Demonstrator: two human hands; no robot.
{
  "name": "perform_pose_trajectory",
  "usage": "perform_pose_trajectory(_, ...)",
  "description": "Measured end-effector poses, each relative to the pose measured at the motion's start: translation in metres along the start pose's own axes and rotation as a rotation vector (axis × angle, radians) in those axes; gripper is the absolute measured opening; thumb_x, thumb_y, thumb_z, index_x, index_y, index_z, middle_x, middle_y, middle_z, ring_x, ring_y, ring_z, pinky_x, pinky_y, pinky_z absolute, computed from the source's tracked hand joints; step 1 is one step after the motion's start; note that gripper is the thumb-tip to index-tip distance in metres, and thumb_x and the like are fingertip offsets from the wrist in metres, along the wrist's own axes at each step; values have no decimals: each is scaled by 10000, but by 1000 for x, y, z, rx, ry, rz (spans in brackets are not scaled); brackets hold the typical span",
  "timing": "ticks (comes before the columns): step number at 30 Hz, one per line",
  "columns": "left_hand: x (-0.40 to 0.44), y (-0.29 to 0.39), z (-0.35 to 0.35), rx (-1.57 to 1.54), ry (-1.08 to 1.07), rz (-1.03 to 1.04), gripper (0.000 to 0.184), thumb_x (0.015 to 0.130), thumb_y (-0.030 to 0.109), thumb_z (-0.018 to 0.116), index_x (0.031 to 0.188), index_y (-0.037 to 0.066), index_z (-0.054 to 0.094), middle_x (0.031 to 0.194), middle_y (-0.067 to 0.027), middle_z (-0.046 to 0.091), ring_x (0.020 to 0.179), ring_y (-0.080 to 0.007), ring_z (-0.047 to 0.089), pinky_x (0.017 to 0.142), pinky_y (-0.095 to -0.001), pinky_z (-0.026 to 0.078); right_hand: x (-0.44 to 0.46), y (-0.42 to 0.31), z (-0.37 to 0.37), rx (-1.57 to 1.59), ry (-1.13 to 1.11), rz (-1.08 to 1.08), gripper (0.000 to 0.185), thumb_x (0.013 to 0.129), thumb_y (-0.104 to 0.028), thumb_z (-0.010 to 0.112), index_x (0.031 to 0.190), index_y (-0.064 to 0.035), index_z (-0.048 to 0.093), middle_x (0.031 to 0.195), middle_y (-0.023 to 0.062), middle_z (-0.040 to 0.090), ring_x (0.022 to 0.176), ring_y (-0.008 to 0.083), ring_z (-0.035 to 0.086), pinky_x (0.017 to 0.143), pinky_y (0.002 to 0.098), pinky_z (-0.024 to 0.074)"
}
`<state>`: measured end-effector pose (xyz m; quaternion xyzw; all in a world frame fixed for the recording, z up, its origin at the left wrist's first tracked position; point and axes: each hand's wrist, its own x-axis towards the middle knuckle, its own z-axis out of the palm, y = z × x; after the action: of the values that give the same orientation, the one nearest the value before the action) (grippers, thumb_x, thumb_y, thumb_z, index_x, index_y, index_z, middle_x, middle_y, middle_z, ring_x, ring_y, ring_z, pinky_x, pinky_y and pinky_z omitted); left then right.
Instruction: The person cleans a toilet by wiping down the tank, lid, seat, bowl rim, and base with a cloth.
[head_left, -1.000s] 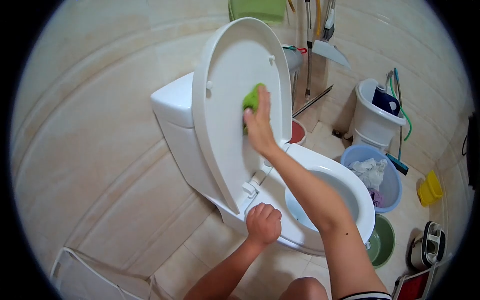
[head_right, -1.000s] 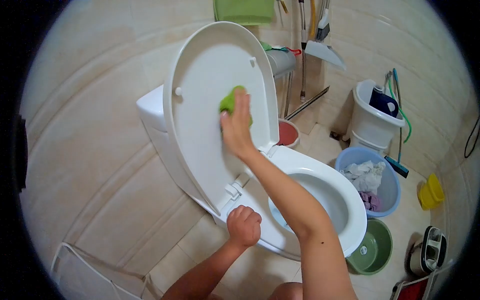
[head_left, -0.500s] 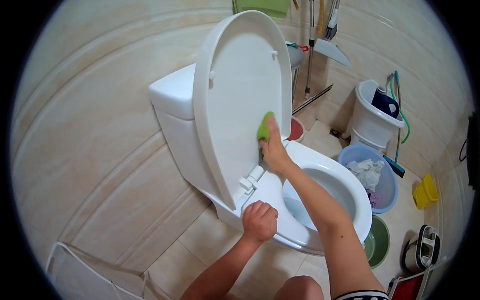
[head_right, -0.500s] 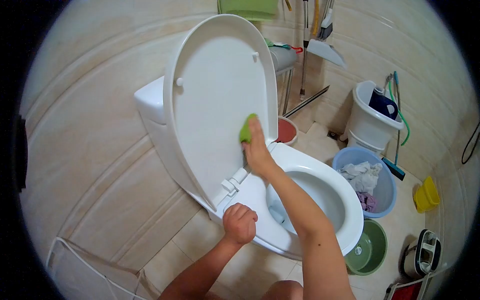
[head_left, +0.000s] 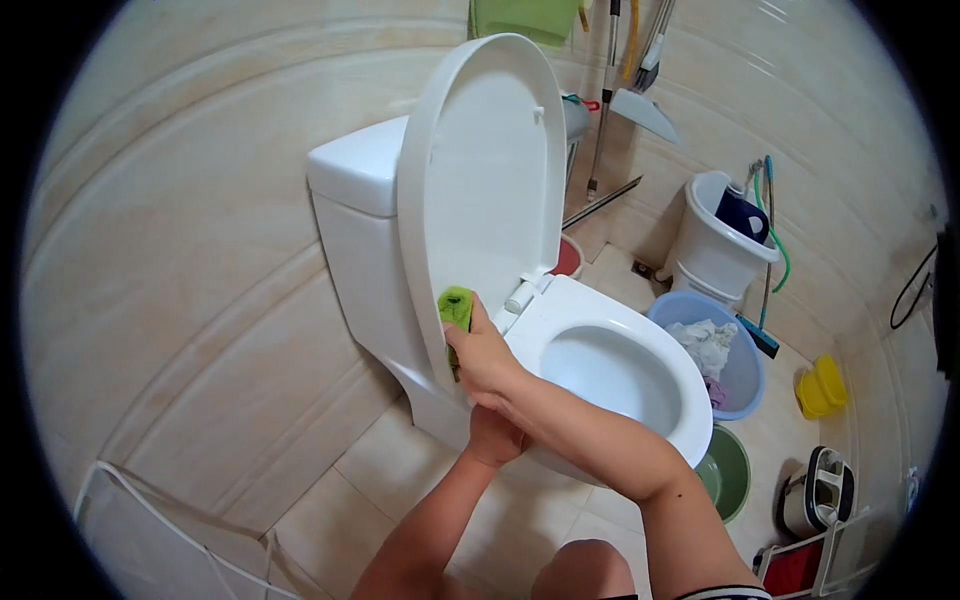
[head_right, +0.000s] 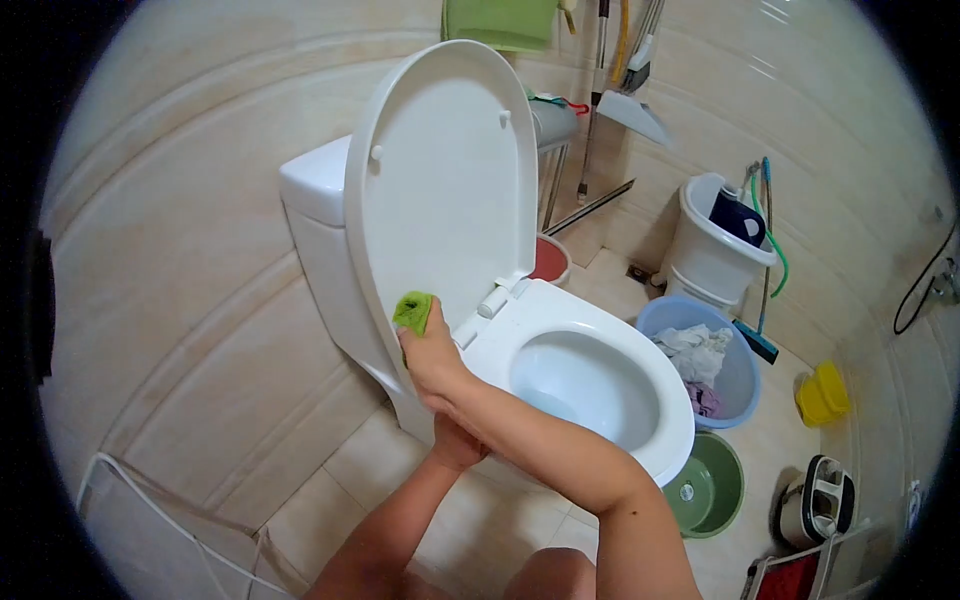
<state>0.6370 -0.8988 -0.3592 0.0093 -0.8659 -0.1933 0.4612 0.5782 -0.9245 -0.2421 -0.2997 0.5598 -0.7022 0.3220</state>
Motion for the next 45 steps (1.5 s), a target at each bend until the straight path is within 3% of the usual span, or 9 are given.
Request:
perform_pose_trajectory(2, 9, 4, -3, -4, 106, 34, 300, 755, 284, 679, 1001, 113, 664, 942, -72, 662, 888, -319, 628, 767, -411, 491, 5, 15, -14, -18, 29, -85, 550, 864, -37, 610, 1368, -14, 392, 1171, 148, 581, 1003, 217, 582, 851, 327, 492)
perform_pose_trajectory(5, 10, 4, -1, 74, 173, 114, 110, 738, 153, 638, 840, 113, 654, 839, -53, 633, 805, -259, 614, 703, -374, 482, -2, -3, -43, 185, -4, -21, 478, 827, -54, 673, 1275, -2, 515, 1089, 105, 634, 977, 194, 619, 855, 316, 513)
perform_pose_trajectory(9, 20, 8, -5, -1, 210, 103, 95, 686, 42, 582, 689, 132, 551, 722, -14, 554, 710, -200, 556, 655, -335, 453, 24, -26, -117, -263, 162, -221, 447, 808, -27, 658, 1241, -28, 543, 1080, 80, 634, 957, 175, 618, 850, 315, 510)
perform_pose_trajectory(14, 18, 8, -6, 18, 196, 78, 124, 707, 12, 569, 780, 112, 573, 791, -28, 574, 783, -219, 574, 715, -346, 460, 68, 0, -192, -944, 296, -225, 444, 761, -60, 630, 1204, -79, 600, 1157, 163, 642, 1077, 335, 609, 939, 390, 478)
perform_pose_trajectory(15, 16, 7, -6, 15, 193, 65, 167, 707, -10, 562, 829, 102, 583, 837, -39, 585, 830, -231, 585, 760, -355, 469, 77, 26, -198, -1101, 292, -475, 391, 777, -113, 627, 1168, -116, 633, 1175, 153, 637, 1098, 370, 585, 952, 431, 467)
perform_pose_trajectory(20, 10, 4, -3, -26, 243, 45, 436, 690, -64, 499, 1110, 48, 534, 1153, -157, 543, 1086, -359, 518, 985, -482, 404, 18, 22, -145, -1103, -9, -457, 403, 809, -195, 624, 1211, -156, 618, 1257, 143, 597, 1179, 354, 531, 982, 470, 432)
perform_pose_trajectory(26, 20, 6, -21, -187, 317, -43, 562, 910, 292, 496, 1375, 3, 370, 1397, -219, 376, 1295, -377, 354, 1138, -567, 161, -81, 1, -111, -1037, -245, -392, 487, 804, -184, 675, 1281, -195, 576, 1386, 91, 487, 1293, 327, 410, 1003, 511, 370)
perform_pose_trajectory(36, 49, 44, -35, -104, 94, -41, 454, 944, 265, 485, 1310, -4, 482, 1265, -178, 525, 1189, -356, 475, 1128, -519, 240, -190, -33, -208, -939, -469, -444, 347, 652, 63, 561, 929, -101, 694, 1195, 77, 605, 1147, 311, 520, 969, 430, 421)
perform_pose_trajectory(45, 58, 101, -2, 11, -725, 39, 529, 845, 512, 621, 1113, 59, 678, 1028, -141, 660, 1035, -308, 586, 1085, -446, 338, -224, -47, -362, -1285, 181, -562, 341, 567, 100, 548, 812, -97, 681, 1057, 115, 647, 1017, 339, 562, 929, 429, 444)
